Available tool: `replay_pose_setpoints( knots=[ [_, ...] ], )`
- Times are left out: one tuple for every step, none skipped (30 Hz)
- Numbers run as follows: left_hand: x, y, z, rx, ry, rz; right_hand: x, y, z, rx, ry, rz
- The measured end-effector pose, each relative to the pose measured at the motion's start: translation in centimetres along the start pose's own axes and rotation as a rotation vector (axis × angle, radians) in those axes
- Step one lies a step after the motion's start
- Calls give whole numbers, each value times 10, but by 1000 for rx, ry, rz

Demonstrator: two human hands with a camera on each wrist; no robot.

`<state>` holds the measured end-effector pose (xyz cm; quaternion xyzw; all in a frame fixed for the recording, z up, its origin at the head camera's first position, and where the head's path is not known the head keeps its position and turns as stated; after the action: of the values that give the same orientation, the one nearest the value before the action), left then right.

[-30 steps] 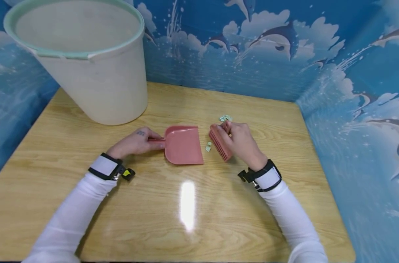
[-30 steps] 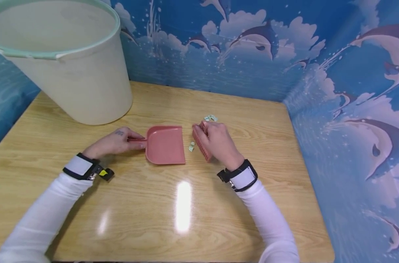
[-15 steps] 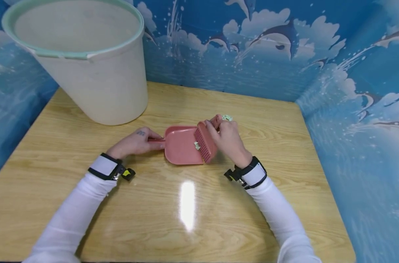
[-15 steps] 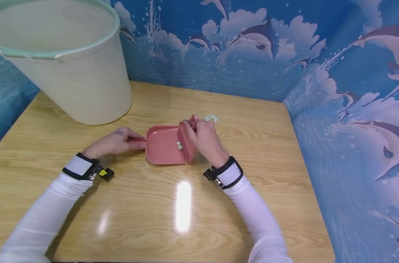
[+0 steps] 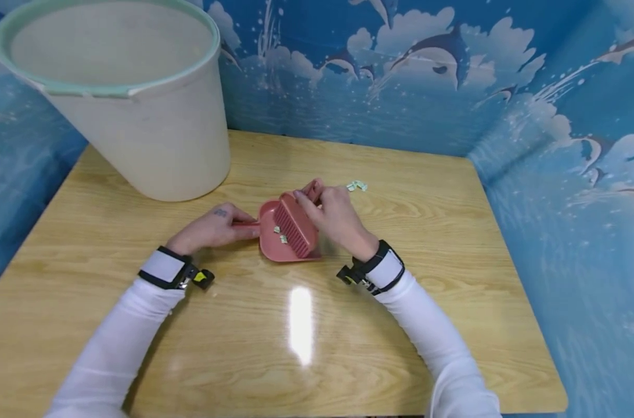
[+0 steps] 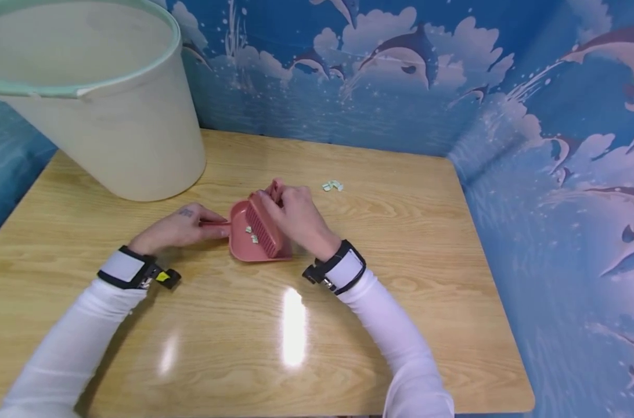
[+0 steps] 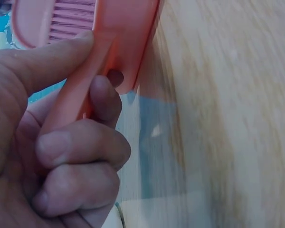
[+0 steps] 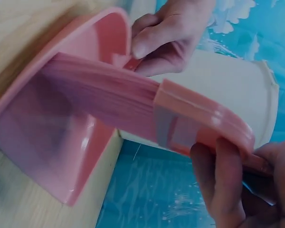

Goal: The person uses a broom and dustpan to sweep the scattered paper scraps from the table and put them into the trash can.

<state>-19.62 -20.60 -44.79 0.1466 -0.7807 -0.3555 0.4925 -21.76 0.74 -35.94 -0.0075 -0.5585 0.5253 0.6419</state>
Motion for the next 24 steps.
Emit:
replay_pose_setpoints(
  knots=[
    [0,0,0,-2,-3,-3,3,0,0,-4,5,33],
    [0,1,0,-3,-5,-5,8,0,0,-7,16,68],
    [-1,1,0,-2,-9,-8,13,1,0,-10,39,96],
    [-1,1,0,0,-12,-12,20,3,0,-15,67,125],
    [0,1,-1,1,-12,-14,27,5,0,-18,99,143],
    [0,0,-1,3,-12,-14,34,8,0,-22,129,161],
    [0,0,-1,7,-13,-16,42,12,-1,-30,158,171],
    [0,0,-1,9,-15,-16,49,17,-1,-36,185,170],
    [0,0,-1,12,-16,-19,55,21,-2,-45,209,152],
    [0,0,-1,15,-15,-20,61,26,-2,-55,225,129],
    [1,0,-1,15,-12,-18,67,31,-2,-61,235,96],
    [1,0,-1,19,-13,-19,71,35,-3,-66,244,54],
    [0,0,-1,25,-15,-20,76,40,-3,-67,251,5],
    [1,-1,-1,28,-14,-19,80,45,-4,-62,256,-50],
    [0,-1,-1,31,-14,-15,83,50,-5,-59,262,-108],
    [1,-1,-1,29,-13,-14,86,55,-6,-50,265,-161],
    [1,-1,-1,28,-11,-12,88,61,-7,-44,267,-210],
    [1,-1,-1,29,-10,-11,90,67,-8,-38,267,-252],
    [1,-1,-1,28,-7,-8,92,72,-10,-39,261,-285],
    [1,0,-1,28,-5,-9,93,78,-12,-44,253,-317],
    [2,0,-1,26,-4,-11,94,83,-14,-51,243,-342],
    [2,1,-1,23,-5,-16,94,88,-16,-59,228,-360],
    [2,1,-1,24,-6,-18,94,92,-19,-72,210,-376],
    [2,1,-1,21,-8,-22,94,95,-21,-87,190,-386]
  ],
)
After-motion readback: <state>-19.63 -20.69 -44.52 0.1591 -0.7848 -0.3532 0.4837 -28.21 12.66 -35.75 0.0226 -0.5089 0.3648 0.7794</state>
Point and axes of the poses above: each hand's wrist, its own z-axis towards the middle knuckle, its own x-axis out of the back of the hand, y = z × x, the point moved 5 cm from there along z, towards the middle knuckle, and after that the axes turned 3 degrees about -y, right-handed, at the moved point
